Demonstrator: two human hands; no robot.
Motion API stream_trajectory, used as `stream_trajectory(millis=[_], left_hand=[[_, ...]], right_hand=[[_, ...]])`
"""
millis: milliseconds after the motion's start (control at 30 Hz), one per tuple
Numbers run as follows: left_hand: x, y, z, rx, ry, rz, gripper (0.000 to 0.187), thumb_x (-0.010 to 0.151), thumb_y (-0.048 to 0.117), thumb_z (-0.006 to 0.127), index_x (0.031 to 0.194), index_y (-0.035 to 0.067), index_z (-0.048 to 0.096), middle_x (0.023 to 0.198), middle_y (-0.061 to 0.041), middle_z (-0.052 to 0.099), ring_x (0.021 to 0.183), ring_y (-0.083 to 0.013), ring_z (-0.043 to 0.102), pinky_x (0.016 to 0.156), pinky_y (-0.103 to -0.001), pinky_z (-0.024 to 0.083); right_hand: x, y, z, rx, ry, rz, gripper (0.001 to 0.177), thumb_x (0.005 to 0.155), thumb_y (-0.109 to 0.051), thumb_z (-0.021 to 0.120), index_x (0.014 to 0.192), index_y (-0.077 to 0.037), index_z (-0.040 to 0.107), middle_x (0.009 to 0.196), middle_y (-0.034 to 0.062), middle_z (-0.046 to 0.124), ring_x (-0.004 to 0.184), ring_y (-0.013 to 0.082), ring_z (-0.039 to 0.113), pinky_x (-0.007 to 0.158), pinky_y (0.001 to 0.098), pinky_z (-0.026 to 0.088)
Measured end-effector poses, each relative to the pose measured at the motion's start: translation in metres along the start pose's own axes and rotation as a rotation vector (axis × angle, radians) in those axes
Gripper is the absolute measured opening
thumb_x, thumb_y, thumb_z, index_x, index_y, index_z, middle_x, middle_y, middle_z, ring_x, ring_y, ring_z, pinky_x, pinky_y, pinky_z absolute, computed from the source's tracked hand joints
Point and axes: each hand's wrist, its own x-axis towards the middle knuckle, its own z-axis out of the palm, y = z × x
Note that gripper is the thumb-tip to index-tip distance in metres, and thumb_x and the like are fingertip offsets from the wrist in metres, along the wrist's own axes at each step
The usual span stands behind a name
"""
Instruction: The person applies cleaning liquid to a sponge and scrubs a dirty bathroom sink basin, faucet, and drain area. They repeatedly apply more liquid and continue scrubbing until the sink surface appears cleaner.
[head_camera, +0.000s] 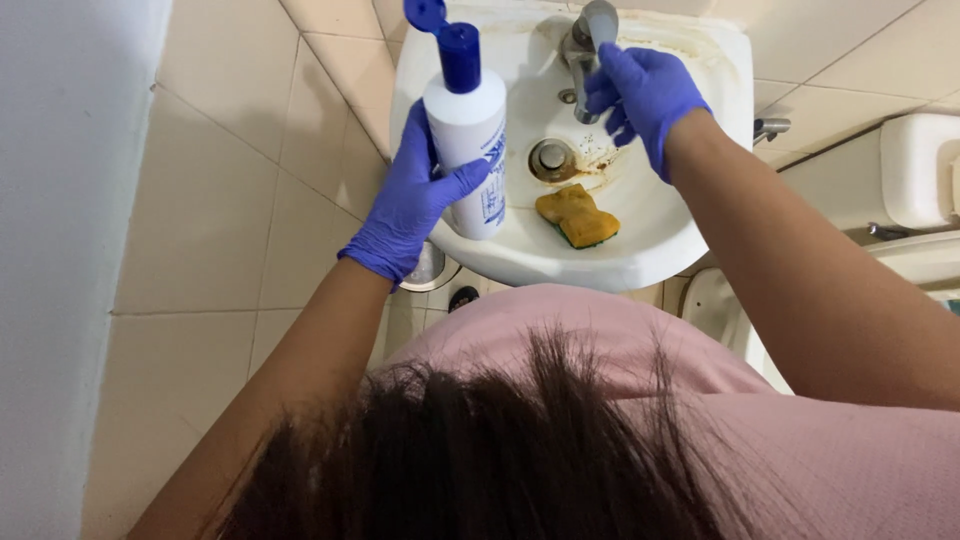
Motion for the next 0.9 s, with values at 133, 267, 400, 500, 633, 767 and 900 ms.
stream_trajectory(millis=[133, 267, 400, 500, 633, 767, 900], left_hand=[[-0.005, 0.023, 0.013, -0.057, -0.036, -0.082, 0.074, 0.087, 0.02, 0.077, 0.148, 0.014, 0.036, 0.144, -0.011, 0.056, 0.131, -0.0259, 0.057, 0.112, -0.045, 0.052], [-0.006, 0.026, 0.018, -0.083, -0.044, -0.1, 0.073, 0.088, 0.019, 0.077, 0.148, 0.015, 0.036, 0.145, -0.01, 0.055, 0.133, -0.0252, 0.055, 0.114, -0.045, 0.05], [-0.001, 0.01, 0.017, -0.023, -0.05, -0.036, 0.075, 0.088, 0.019, 0.078, 0.149, 0.013, 0.034, 0.147, -0.011, 0.053, 0.134, -0.0225, 0.054, 0.115, -0.041, 0.048], [0.001, 0.022, 0.024, -0.026, -0.061, -0.101, 0.074, 0.088, 0.02, 0.076, 0.149, 0.015, 0.034, 0.145, -0.01, 0.055, 0.134, -0.0247, 0.055, 0.115, -0.043, 0.048], [0.001, 0.027, 0.031, -0.054, -0.073, -0.149, 0.074, 0.088, 0.019, 0.076, 0.149, 0.015, 0.034, 0.146, -0.009, 0.055, 0.134, -0.0229, 0.054, 0.116, -0.042, 0.047], [0.006, 0.002, 0.03, -0.088, -0.091, -0.056, 0.07, 0.089, 0.014, 0.077, 0.145, 0.014, 0.036, 0.147, -0.008, 0.052, 0.134, -0.0173, 0.049, 0.118, -0.038, 0.042], [0.004, 0.021, 0.033, -0.099, -0.077, -0.146, 0.07, 0.089, 0.016, 0.076, 0.146, 0.016, 0.036, 0.145, -0.007, 0.054, 0.133, -0.0194, 0.053, 0.116, -0.04, 0.045]], right_hand=[[0.034, 0.012, 0.006, 0.433, -0.059, 0.174, 0.037, 0.109, -0.038, 0.045, 0.091, -0.011, 0.063, 0.069, 0.0035, 0.06, 0.051, 0.0163, 0.051, 0.047, 0.03, 0.036], [0.058, 0.017, 0.003, 0.491, -0.025, 0.269, 0.03, 0.108, -0.032, 0.05, 0.09, -0.012, 0.065, 0.069, -0.0018, 0.057, 0.054, 0.0112, 0.049, 0.044, 0.0264, 0.039], [0.061, 0.01, 0.003, 0.529, -0.03, 0.276, 0.035, 0.109, -0.035, 0.051, 0.08, -0.018, 0.059, 0.062, -0.0037, 0.049, 0.049, 0.0107, 0.037, 0.046, 0.0272, 0.031], [0.057, -0.001, 0.0, 0.488, 0.004, 0.271, 0.034, 0.105, -0.031, 0.05, 0.076, -0.015, 0.058, 0.06, 0.0014, 0.046, 0.046, 0.0144, 0.034, 0.044, 0.0295, 0.03], [0.055, -0.002, 0.002, 0.533, 0.023, 0.294, 0.033, 0.105, -0.029, 0.052, 0.076, -0.015, 0.06, 0.061, 0.0002, 0.048, 0.049, 0.0128, 0.037, 0.045, 0.0274, 0.031], [0.082, 0.02, 0.005, 0.583, -0.041, 0.31, 0.035, 0.104, -0.036, 0.051, 0.075, -0.017, 0.057, 0.06, -0.0004, 0.043, 0.044, 0.0142, 0.028, 0.043, 0.0311, 0.022], [0.058, -0.004, 0.002, 0.656, 0.038, 0.301, 0.026, 0.101, -0.017, 0.053, 0.076, -0.014, 0.057, 0.066, -0.0009, 0.052, 0.051, 0.0099, 0.038, 0.044, 0.027, 0.024]])
